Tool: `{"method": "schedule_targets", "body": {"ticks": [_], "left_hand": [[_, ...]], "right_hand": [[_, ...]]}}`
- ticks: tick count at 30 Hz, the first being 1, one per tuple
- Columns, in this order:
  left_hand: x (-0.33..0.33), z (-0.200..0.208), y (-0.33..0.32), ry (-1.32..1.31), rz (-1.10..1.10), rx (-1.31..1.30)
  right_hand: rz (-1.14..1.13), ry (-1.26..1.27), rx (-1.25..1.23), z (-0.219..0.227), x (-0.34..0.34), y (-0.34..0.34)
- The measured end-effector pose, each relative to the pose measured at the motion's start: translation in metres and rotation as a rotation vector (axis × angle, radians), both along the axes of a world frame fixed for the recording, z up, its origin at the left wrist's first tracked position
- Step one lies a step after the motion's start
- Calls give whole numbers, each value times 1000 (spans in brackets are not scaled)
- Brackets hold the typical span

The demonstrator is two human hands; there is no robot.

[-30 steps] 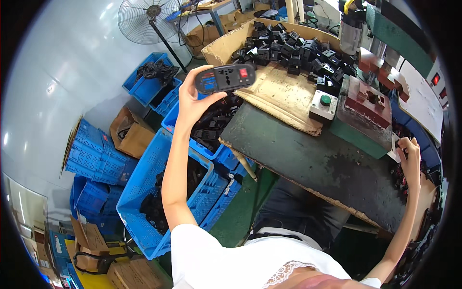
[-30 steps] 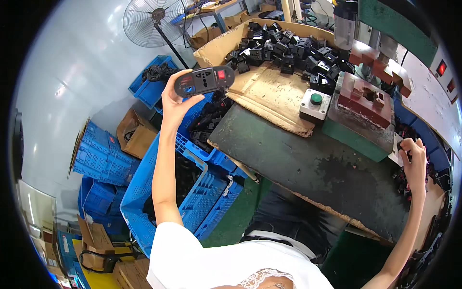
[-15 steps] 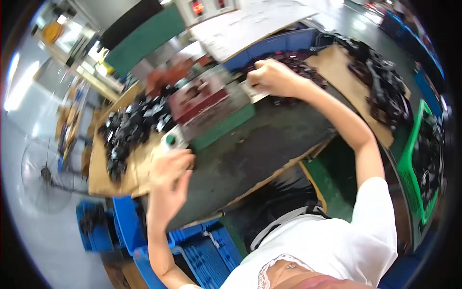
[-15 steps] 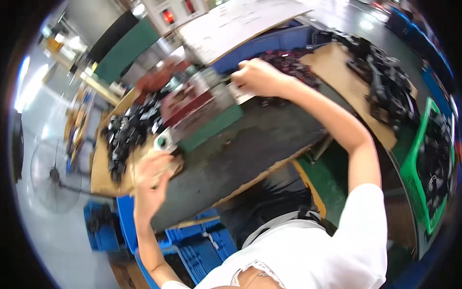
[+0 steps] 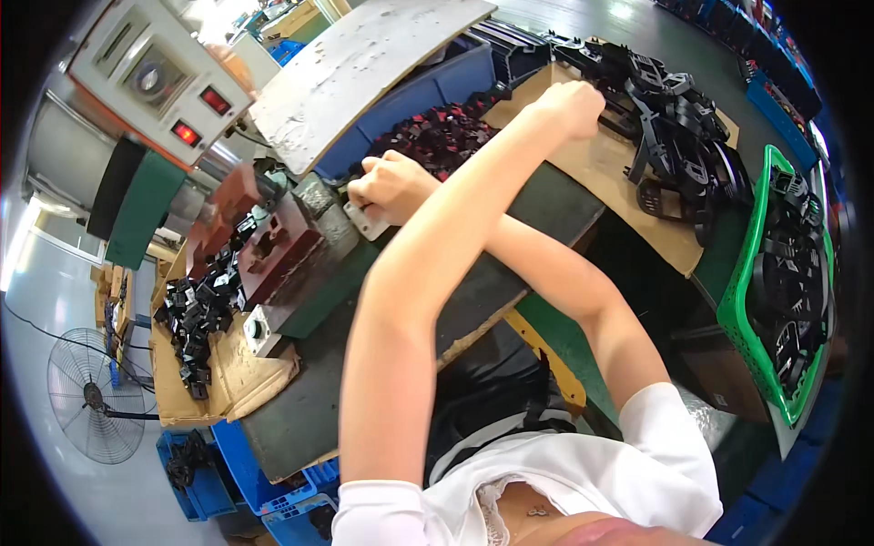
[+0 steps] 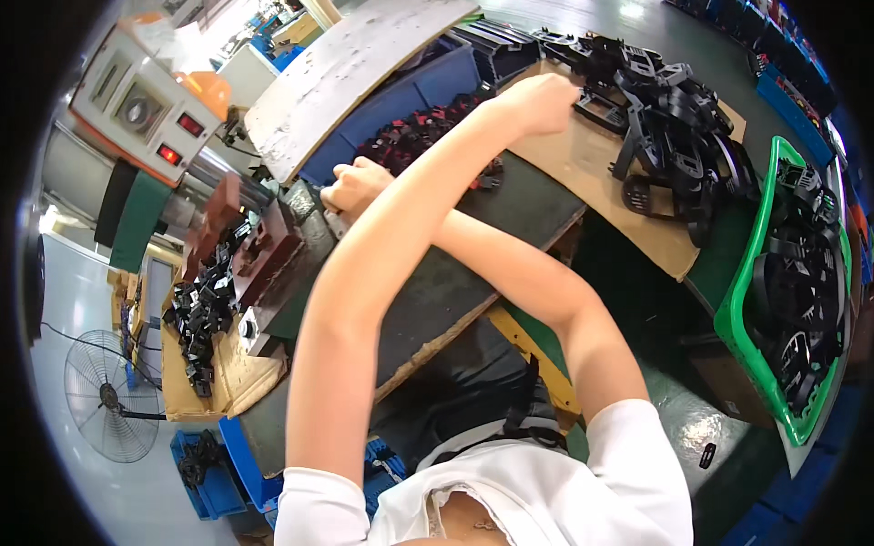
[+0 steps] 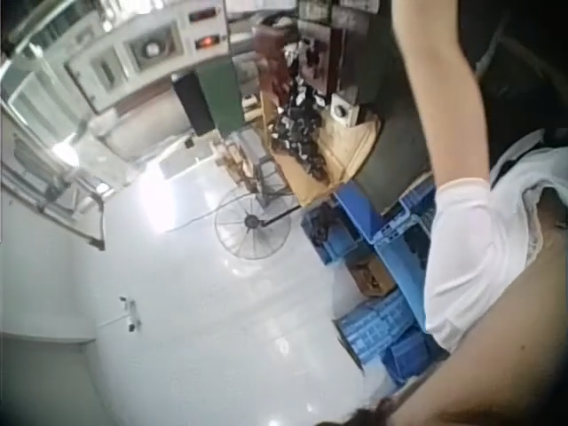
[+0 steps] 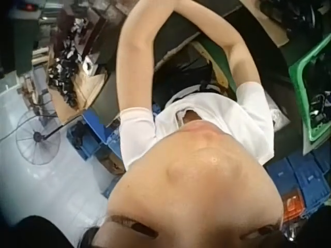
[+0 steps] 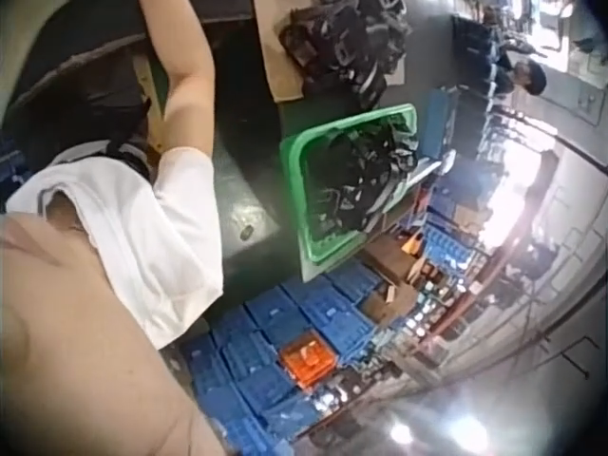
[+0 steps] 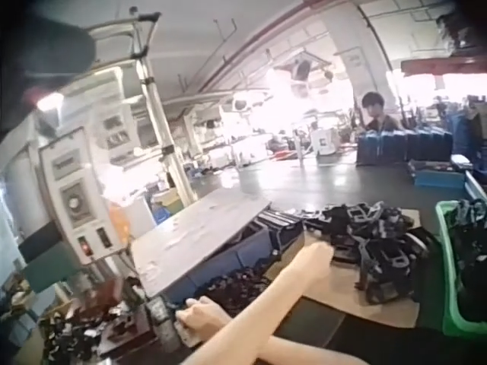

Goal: Assembling the internal metal components and covers onto electrical socket bases using a press machine.

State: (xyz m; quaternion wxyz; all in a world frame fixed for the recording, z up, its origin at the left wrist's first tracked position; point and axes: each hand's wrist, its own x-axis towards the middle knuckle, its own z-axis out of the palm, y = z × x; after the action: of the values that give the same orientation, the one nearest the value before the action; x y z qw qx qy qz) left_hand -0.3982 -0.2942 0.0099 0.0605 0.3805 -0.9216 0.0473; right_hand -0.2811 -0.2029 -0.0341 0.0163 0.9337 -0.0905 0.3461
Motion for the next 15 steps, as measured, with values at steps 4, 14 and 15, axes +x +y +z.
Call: {"method": "schedule_targets", "body": {"ticks": [4,14,15], "left_hand": [[-52,-24,-36,281,307,155],[-89,-64,-36,181,554,-64],[-84,-60,-33,133,538,-43]], "right_hand": [[11,-10,62,0,3,4],[-37,-20,63,1,5,6],[-19,-9,80,-1,3,3]]}}
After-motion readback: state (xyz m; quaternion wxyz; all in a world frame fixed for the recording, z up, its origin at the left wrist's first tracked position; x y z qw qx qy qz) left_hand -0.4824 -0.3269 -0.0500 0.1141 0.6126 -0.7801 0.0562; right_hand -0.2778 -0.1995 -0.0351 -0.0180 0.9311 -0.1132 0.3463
